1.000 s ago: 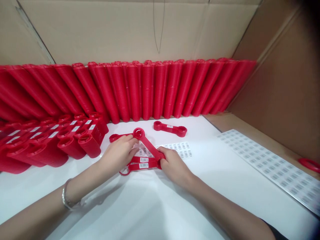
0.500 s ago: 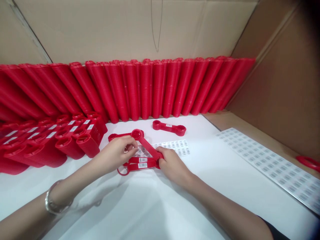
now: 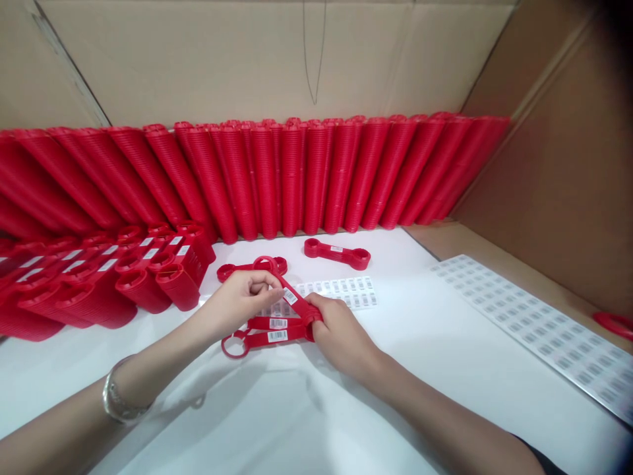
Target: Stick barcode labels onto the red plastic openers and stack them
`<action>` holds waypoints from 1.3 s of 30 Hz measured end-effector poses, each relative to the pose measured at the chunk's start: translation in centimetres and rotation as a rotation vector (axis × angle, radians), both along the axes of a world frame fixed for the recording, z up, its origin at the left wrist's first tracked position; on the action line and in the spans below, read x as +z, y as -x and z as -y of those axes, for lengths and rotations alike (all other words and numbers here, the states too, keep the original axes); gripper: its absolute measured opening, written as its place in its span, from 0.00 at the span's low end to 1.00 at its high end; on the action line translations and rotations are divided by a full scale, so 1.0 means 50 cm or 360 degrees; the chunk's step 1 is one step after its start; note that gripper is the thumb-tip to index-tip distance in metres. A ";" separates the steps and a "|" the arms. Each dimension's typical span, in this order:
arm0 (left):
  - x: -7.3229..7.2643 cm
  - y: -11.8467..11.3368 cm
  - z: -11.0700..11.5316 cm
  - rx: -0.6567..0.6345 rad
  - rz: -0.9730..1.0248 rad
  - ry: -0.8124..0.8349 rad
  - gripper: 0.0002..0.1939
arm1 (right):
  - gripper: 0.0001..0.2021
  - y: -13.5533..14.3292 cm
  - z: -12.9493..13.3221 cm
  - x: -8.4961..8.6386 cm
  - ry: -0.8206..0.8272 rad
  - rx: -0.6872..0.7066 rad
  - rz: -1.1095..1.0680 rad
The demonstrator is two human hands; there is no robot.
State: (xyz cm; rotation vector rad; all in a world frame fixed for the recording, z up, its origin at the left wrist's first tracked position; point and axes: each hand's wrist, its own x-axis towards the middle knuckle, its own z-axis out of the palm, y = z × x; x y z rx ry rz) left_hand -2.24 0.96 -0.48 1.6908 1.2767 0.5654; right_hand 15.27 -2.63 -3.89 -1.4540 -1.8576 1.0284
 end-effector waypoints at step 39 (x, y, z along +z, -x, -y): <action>-0.022 0.026 -0.012 0.0213 -0.1080 -0.1311 0.16 | 0.11 -0.002 0.000 -0.002 -0.0002 0.0016 -0.0051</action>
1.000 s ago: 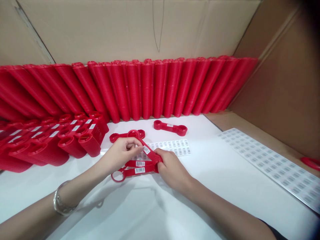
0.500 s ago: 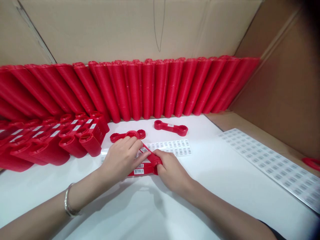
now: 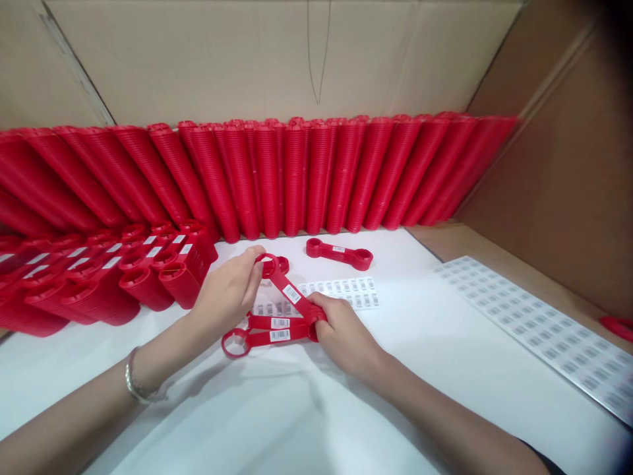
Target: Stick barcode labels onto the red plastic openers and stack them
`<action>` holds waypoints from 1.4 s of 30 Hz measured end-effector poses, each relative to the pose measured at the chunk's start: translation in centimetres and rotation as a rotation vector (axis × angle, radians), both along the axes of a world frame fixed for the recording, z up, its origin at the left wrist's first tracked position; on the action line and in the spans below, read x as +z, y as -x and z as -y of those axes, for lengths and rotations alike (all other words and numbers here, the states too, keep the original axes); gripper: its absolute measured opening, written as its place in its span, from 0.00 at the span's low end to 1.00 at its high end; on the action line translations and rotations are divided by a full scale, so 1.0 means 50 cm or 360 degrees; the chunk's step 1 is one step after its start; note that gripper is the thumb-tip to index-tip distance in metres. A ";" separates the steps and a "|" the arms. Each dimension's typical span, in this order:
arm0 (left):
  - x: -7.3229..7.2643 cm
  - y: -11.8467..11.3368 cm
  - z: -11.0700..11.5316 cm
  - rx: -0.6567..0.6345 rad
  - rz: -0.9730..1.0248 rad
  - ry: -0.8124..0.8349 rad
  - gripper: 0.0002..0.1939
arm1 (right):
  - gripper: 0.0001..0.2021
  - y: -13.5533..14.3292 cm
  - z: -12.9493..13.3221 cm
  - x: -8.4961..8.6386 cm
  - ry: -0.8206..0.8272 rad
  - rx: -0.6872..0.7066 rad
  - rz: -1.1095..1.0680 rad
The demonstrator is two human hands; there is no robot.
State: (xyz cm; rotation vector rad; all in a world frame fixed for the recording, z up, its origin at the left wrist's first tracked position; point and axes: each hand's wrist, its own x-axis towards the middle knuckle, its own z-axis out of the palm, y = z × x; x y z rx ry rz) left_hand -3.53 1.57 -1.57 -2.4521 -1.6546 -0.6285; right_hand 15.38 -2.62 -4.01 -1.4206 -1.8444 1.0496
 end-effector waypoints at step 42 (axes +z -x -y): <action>0.025 -0.036 0.002 -0.0343 0.0797 0.1139 0.11 | 0.09 -0.022 -0.022 -0.007 0.0031 -0.0066 0.0221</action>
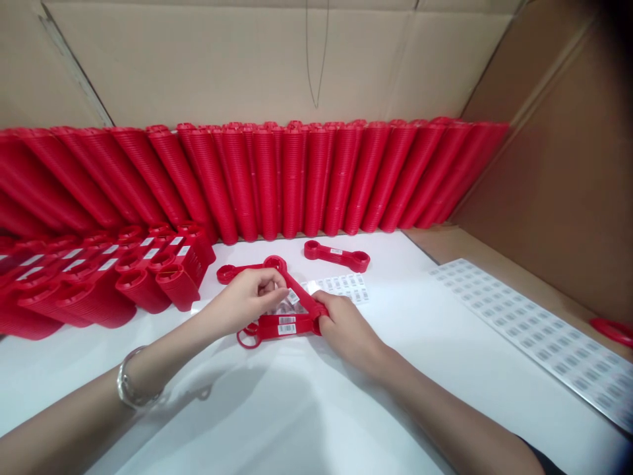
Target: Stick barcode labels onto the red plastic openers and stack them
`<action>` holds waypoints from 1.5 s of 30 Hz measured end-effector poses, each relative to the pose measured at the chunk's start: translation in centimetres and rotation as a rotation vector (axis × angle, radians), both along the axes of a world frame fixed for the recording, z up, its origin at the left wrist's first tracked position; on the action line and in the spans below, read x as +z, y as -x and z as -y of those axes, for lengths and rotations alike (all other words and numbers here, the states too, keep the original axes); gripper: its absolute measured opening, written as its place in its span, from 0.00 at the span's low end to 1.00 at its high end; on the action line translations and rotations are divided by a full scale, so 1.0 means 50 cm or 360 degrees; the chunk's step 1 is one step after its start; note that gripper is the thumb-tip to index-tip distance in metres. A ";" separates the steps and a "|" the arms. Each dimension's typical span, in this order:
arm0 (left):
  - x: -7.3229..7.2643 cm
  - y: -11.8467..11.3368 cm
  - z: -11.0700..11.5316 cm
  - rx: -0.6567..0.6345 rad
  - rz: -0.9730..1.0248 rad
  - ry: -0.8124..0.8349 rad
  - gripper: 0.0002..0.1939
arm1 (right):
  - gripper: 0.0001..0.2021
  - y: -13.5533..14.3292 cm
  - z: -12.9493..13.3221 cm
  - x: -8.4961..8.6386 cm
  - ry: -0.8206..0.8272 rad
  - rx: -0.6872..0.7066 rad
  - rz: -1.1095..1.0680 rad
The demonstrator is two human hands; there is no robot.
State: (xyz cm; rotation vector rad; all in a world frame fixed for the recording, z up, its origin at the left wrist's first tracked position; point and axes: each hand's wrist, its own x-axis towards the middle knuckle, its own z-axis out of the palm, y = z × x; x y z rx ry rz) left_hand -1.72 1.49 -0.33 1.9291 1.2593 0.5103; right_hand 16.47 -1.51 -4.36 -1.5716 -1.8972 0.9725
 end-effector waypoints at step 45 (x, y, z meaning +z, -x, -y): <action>-0.027 0.018 -0.024 0.0225 -0.0652 -0.0888 0.12 | 0.10 0.000 0.008 0.002 -0.0035 0.0038 -0.0137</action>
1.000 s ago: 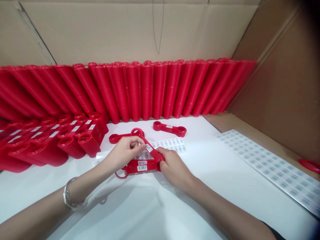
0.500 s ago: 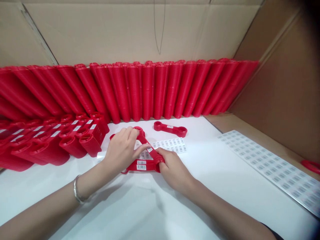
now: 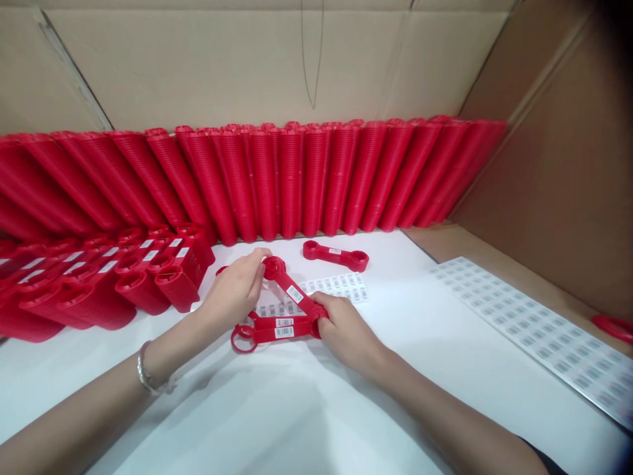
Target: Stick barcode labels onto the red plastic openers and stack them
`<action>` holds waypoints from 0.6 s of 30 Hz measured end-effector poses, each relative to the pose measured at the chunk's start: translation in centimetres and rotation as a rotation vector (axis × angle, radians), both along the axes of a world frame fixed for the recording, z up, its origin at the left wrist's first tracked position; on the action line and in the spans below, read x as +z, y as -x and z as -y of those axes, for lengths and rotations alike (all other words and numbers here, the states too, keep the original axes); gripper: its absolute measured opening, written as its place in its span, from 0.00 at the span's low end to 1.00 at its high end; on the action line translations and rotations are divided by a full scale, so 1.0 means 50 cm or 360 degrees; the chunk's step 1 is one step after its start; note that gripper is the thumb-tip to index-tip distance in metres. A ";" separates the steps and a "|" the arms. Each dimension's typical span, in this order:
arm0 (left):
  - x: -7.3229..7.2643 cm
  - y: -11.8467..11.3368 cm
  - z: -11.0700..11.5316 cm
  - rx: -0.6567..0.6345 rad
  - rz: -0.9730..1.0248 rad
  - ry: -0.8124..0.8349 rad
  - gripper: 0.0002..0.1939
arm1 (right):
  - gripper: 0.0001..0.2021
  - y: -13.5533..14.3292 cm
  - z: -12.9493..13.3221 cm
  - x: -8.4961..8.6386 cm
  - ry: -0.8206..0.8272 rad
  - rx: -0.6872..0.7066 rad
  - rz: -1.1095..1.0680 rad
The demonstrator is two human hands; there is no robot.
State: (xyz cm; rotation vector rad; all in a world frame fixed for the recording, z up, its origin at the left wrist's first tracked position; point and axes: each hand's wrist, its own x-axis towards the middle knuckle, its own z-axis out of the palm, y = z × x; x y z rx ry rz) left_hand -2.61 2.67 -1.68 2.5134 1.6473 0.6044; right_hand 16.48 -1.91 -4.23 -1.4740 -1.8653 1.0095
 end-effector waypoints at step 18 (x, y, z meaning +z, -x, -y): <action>-0.028 -0.030 -0.017 -0.0239 -0.0370 0.0141 0.10 | 0.09 -0.034 -0.035 -0.029 -0.0043 -0.0083 0.0022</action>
